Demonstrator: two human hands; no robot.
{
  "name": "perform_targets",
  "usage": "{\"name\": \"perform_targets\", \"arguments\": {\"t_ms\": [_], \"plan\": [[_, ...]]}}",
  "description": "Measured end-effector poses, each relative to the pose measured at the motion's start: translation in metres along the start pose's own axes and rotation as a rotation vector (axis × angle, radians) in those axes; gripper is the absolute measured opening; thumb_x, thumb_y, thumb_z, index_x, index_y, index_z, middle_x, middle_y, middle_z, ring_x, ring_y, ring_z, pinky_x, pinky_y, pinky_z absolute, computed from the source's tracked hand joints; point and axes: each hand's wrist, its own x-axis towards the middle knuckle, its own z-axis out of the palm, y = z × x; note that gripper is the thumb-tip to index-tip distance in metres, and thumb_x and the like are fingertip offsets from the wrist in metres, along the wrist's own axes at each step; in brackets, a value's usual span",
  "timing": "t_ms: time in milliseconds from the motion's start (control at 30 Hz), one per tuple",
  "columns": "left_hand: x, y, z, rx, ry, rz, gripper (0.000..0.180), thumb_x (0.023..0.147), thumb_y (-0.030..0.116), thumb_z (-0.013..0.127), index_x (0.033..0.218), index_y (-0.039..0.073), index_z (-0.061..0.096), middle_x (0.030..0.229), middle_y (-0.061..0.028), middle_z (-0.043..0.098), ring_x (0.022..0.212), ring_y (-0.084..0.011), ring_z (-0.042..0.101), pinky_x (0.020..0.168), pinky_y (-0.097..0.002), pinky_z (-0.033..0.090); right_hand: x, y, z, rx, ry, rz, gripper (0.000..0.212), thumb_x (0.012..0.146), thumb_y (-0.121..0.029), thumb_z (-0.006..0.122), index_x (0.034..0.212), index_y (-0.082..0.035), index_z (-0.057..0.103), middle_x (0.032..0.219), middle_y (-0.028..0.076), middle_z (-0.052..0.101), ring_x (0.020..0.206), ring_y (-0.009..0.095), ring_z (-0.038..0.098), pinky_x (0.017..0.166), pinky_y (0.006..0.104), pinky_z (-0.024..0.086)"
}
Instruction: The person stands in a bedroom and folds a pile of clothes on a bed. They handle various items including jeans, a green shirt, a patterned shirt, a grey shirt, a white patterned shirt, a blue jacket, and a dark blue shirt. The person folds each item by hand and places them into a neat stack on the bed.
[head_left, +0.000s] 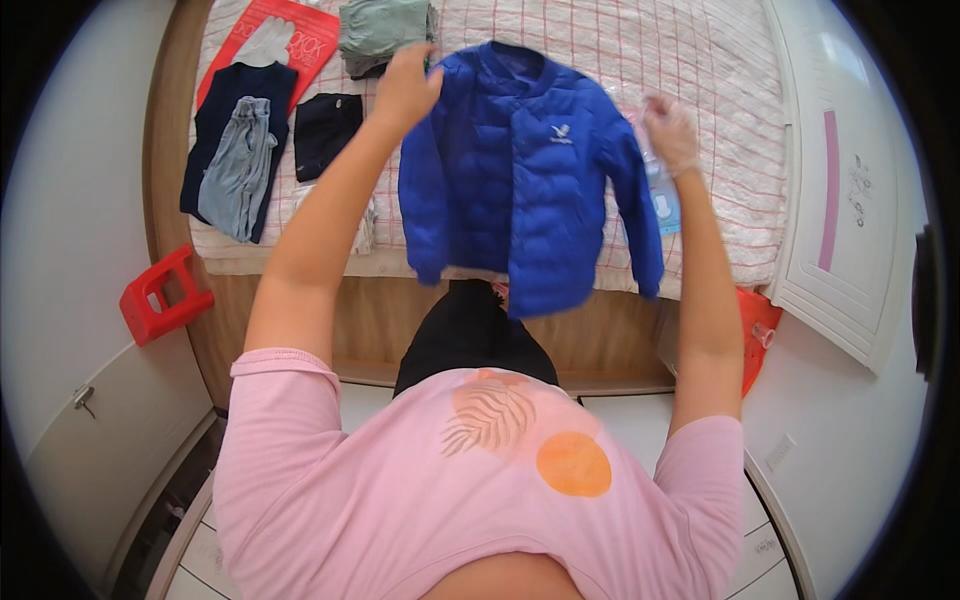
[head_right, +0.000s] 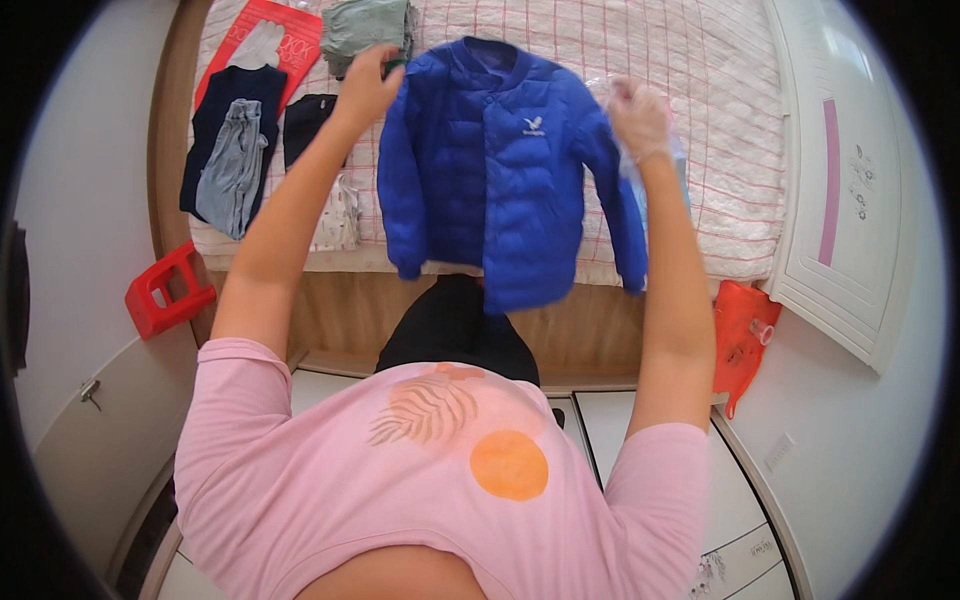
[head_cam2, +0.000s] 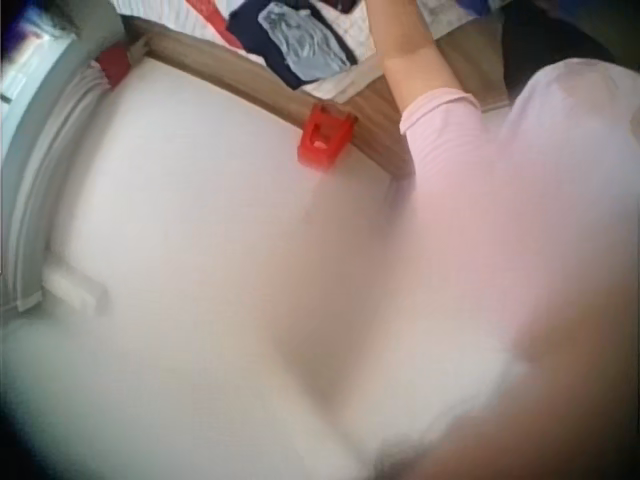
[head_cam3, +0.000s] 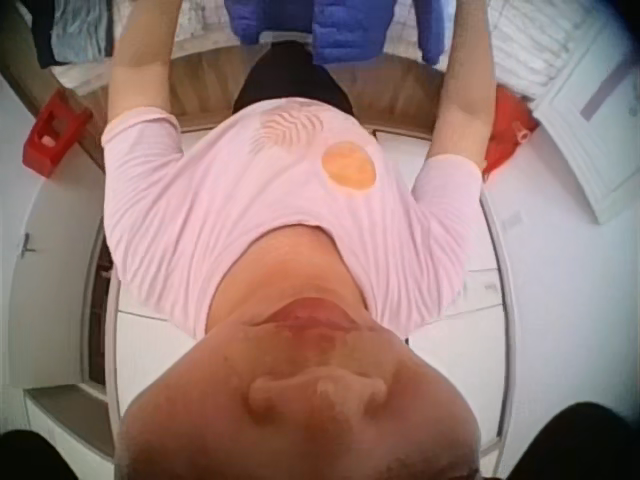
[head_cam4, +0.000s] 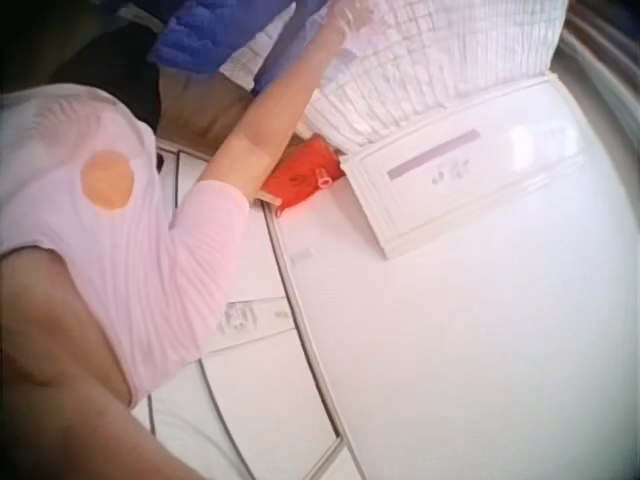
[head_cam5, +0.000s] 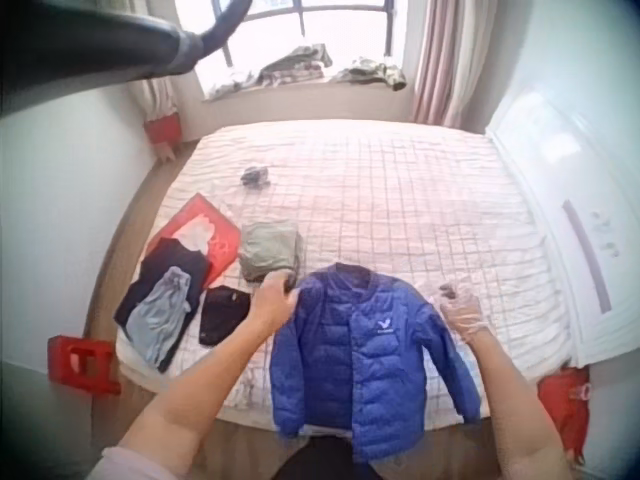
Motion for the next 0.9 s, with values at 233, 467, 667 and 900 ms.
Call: {"name": "perform_targets", "arguments": {"t_ms": [233,467,667,900], "plan": [[-0.194,-0.069,0.084,0.169,-0.379,-0.75,0.086,0.06,0.039,0.075,0.124,0.001,0.033,0.112,-0.0284,0.046,0.109,-0.0406,0.043,0.09,-0.0418,0.039,-0.157,0.048,0.139,0.017,-0.491,0.356,0.023,0.067,-0.01,0.056,0.086,0.001,0.062,0.086,0.022,0.062,0.084,0.035,0.059,0.077,0.0398,0.047],[-0.227,-0.147,0.098,0.058,-0.075,-0.847,0.028,0.074,0.015,0.051,0.097,0.0,0.051,0.08,-0.0193,0.059,0.078,-0.0356,0.058,0.073,-0.0402,0.045,-0.105,-0.016,0.204,0.049,-0.593,0.49,0.043,0.072,-0.023,0.061,0.107,0.0,0.054,0.108,0.021,0.055,0.103,0.033,0.052,0.086,0.039,0.043],[-0.167,-0.178,0.061,-0.334,0.281,-0.973,0.02,0.078,0.006,0.049,0.096,-0.001,0.052,0.073,-0.0048,0.057,0.063,-0.0102,0.052,0.059,-0.0226,0.042,-0.054,-0.039,0.239,-0.16,-0.686,0.632,0.069,0.069,-0.042,0.066,0.115,0.002,0.04,0.114,0.02,0.051,0.104,0.032,0.053,0.085,0.0388,0.044],[-0.155,-0.189,0.021,-0.21,-0.114,-0.921,0.045,0.073,0.014,0.067,0.109,-0.001,0.046,0.075,-0.004,0.051,0.065,-0.0091,0.05,0.06,-0.0212,0.043,-0.015,-0.013,0.284,-0.14,-0.518,0.643,0.033,0.078,-0.022,0.049,0.101,0.001,0.051,0.102,0.022,0.059,0.091,0.035,0.059,0.081,0.0417,0.046]]}}
